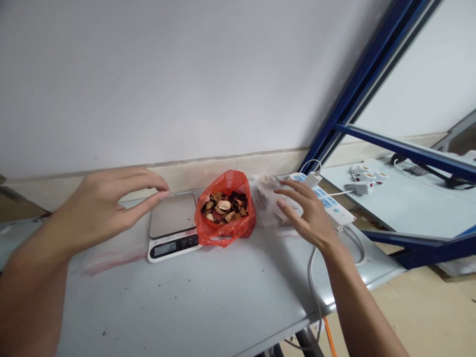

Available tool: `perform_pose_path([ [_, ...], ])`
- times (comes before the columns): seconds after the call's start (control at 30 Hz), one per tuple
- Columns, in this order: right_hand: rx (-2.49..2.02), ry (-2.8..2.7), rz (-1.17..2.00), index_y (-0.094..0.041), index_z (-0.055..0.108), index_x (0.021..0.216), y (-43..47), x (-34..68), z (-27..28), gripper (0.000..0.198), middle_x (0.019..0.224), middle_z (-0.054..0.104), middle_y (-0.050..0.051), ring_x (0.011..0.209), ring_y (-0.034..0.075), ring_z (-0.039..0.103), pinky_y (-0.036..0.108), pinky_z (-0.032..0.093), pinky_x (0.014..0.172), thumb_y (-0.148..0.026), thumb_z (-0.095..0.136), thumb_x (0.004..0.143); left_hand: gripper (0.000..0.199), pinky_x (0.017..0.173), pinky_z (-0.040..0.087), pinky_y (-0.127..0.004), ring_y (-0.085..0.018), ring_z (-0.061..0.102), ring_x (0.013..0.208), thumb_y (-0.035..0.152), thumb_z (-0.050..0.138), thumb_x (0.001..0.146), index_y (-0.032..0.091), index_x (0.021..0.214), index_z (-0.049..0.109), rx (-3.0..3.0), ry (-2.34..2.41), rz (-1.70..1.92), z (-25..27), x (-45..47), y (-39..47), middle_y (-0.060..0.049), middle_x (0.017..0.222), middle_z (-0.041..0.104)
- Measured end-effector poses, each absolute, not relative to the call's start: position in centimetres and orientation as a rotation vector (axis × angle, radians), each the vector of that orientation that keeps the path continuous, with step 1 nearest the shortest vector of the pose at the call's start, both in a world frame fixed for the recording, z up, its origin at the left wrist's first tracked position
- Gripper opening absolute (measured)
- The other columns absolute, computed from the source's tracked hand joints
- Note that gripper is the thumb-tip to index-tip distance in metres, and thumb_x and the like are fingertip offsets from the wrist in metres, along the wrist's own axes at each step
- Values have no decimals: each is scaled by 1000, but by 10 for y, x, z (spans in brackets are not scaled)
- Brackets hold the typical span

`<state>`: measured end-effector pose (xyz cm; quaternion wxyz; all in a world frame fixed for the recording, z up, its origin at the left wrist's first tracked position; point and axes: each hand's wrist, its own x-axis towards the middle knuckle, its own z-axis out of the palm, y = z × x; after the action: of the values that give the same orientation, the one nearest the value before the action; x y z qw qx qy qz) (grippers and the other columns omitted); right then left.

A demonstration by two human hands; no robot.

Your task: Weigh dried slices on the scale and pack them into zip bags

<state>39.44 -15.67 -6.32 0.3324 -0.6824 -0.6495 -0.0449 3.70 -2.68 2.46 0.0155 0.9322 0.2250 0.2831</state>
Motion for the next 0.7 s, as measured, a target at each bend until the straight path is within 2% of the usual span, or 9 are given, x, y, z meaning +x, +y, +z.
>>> perform_pose_path([
  [0.07, -1698, -1671, -179, -27, 79, 101, -153, 381, -43, 37, 125, 77, 12, 122, 34, 69, 54, 54, 105, -52, 51, 98, 29, 80, 54, -30, -20, 72, 87, 38, 50, 102, 25, 100, 76, 2843, 757, 675, 23, 34, -24, 0, 98, 79],
  [0.13, -1673, -1719, -135, -25, 78, 97, -145, 362, -26, 33, 116, 80, 11, 108, 32, 74, 46, 59, 92, -47, 53, 97, 31, 82, 55, -31, -21, 73, 94, 42, 51, 101, 26, 105, 76, 2779, 822, 465, 22, 30, -21, -1, 106, 80],
  [0.2, -1743, -1838, 31, -23, 78, 98, -132, 342, -15, 34, 105, 81, 11, 94, 28, 75, 38, 58, 76, -42, 50, 97, 34, 86, 56, -33, -24, 73, 102, 45, 51, 100, 27, 113, 76, 2728, 864, 314, 21, 28, -20, -2, 114, 79],
  [0.27, -1887, -2022, 223, -21, 77, 96, -116, 322, -11, 30, 94, 80, 9, 82, 25, 72, 35, 53, 72, -34, 51, 96, 37, 89, 56, -34, -25, 72, 108, 47, 51, 100, 28, 120, 75, 2699, 881, 245, 20, 27, -20, -3, 121, 78],
  [0.37, -2085, -2228, 403, -19, 76, 104, -92, 299, -13, 25, 99, 79, 10, 85, 25, 70, 33, 48, 68, -24, 56, 90, 37, 91, 57, -35, -25, 72, 110, 48, 51, 100, 30, 123, 74, 2691, 885, 249, 21, 27, -23, -2, 123, 78],
  [0.43, -2126, -2325, 466, -20, 73, 119, -81, 289, -16, 35, 114, 76, 13, 92, 27, 71, 33, 48, 69, -21, 61, 87, 37, 90, 57, -36, -25, 72, 112, 48, 52, 100, 31, 124, 74, 2685, 894, 241, 21, 27, -25, -2, 124, 77],
  [0.5, -2132, -2391, 478, -22, 71, 126, -74, 284, -20, 42, 120, 74, 15, 94, 29, 71, 34, 48, 68, -19, 65, 84, 37, 89, 57, -36, -26, 71, 115, 48, 51, 100, 31, 124, 73, 2670, 910, 215, 21, 27, -26, -2, 127, 76],
  [0.6, -2153, -2410, 479, -21, 72, 123, -67, 282, -26, 44, 118, 74, 19, 90, 32, 71, 35, 47, 63, -17, 71, 80, 37, 89, 57, -36, -27, 71, 117, 48, 50, 101, 31, 124, 73, 2646, 943, 189, 20, 26, -26, -2, 128, 76],
  [0.7, -2085, -2402, 520, -24, 75, 113, -59, 287, -33, 36, 108, 77, 14, 86, 29, 71, 33, 47, 62, -18, 73, 78, 38, 89, 56, -37, -27, 71, 116, 48, 50, 100, 30, 126, 72, 2633, 962, 167, 19, 25, -25, -3, 129, 76],
])
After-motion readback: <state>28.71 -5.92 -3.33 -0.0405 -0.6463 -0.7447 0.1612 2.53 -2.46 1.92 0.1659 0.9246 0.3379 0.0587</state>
